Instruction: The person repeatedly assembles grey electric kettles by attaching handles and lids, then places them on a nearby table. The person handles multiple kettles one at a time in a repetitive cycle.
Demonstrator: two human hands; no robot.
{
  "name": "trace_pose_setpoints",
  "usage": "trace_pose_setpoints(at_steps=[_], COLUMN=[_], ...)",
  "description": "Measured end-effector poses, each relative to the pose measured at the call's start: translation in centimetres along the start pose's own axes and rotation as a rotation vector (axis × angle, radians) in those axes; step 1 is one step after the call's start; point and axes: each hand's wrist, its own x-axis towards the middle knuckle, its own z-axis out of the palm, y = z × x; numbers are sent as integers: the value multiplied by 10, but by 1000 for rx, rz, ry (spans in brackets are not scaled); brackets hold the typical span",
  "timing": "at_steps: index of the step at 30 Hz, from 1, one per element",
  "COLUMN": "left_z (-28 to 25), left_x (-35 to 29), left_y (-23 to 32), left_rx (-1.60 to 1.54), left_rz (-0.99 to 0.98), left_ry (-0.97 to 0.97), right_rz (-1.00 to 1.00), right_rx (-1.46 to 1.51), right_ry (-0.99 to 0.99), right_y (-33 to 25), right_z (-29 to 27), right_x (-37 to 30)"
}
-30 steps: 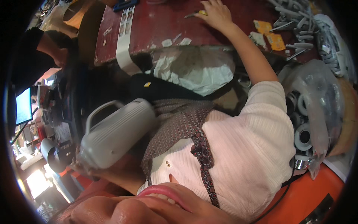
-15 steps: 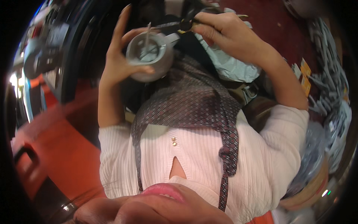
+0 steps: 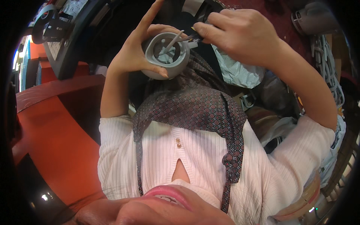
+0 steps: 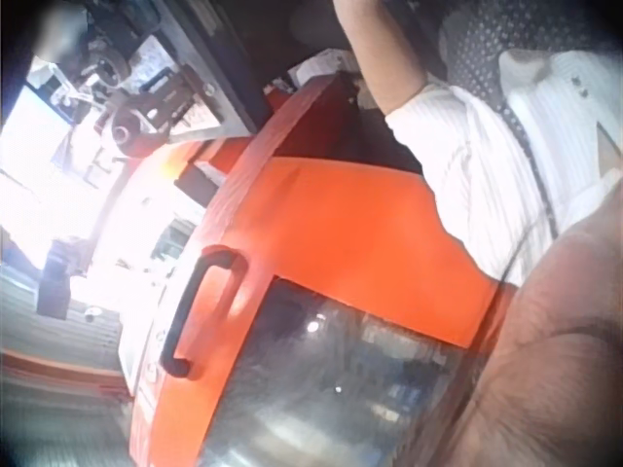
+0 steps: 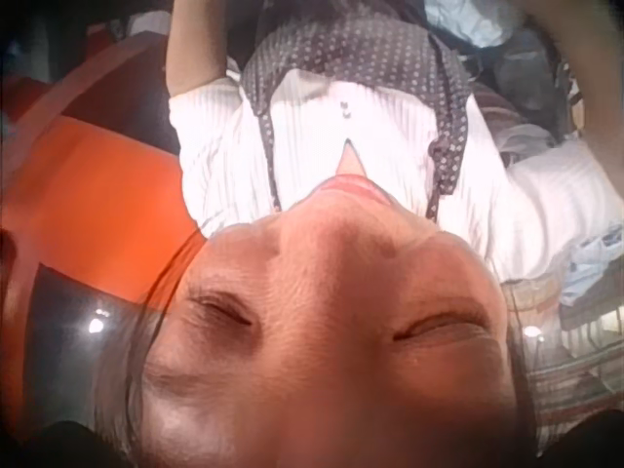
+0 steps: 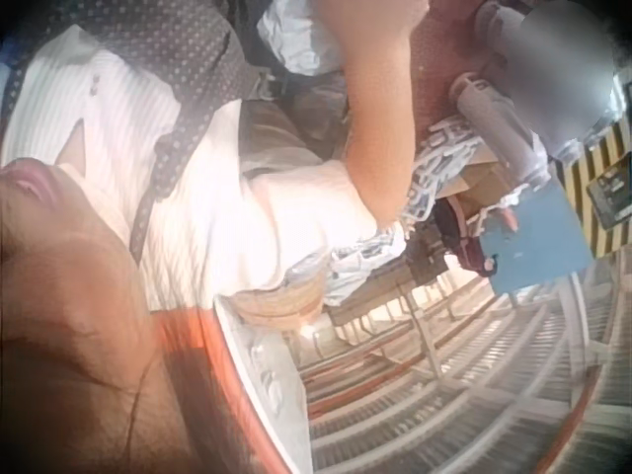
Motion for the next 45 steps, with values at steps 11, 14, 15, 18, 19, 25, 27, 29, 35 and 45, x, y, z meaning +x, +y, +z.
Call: trace_pose_setpoints(at_steps=[11,14,15,18,19,25,27,29,35,45], left_z=[20,33,38,52,57,103,114,113,15,-283], left_x=[11,22,22,21,20,15,14,14,59,280], left_y=[-2,-6,-8,-20,-24,-44,-44,-43,-21,52], left_rx=[513,513,620,766,723,972,1030,1065,1082,1428], left_rz=[-34,-95,5,39,51,306,342,396,434,284], left_ry=[-3,16,79,238,300,-16,-93,-120,81,744], right_rz=[-2,51,-1,235,339,730,874,1097,1170,1300], right_rx=[-108,-5,21,34,108,1185,1565,1835,2233,-280], right_ry=[-381,-482,-503,-491,-522,-1346,-1374,-1226,-169,-267], right_y=[-27,-30,-28,-19,-17,-27,-44,-65,-66,91], right_z=[8,15,13,6,3,34,52,63,73,127], right_x=[24,31,27,4,-7,-52,-61,-72,-116,-220])
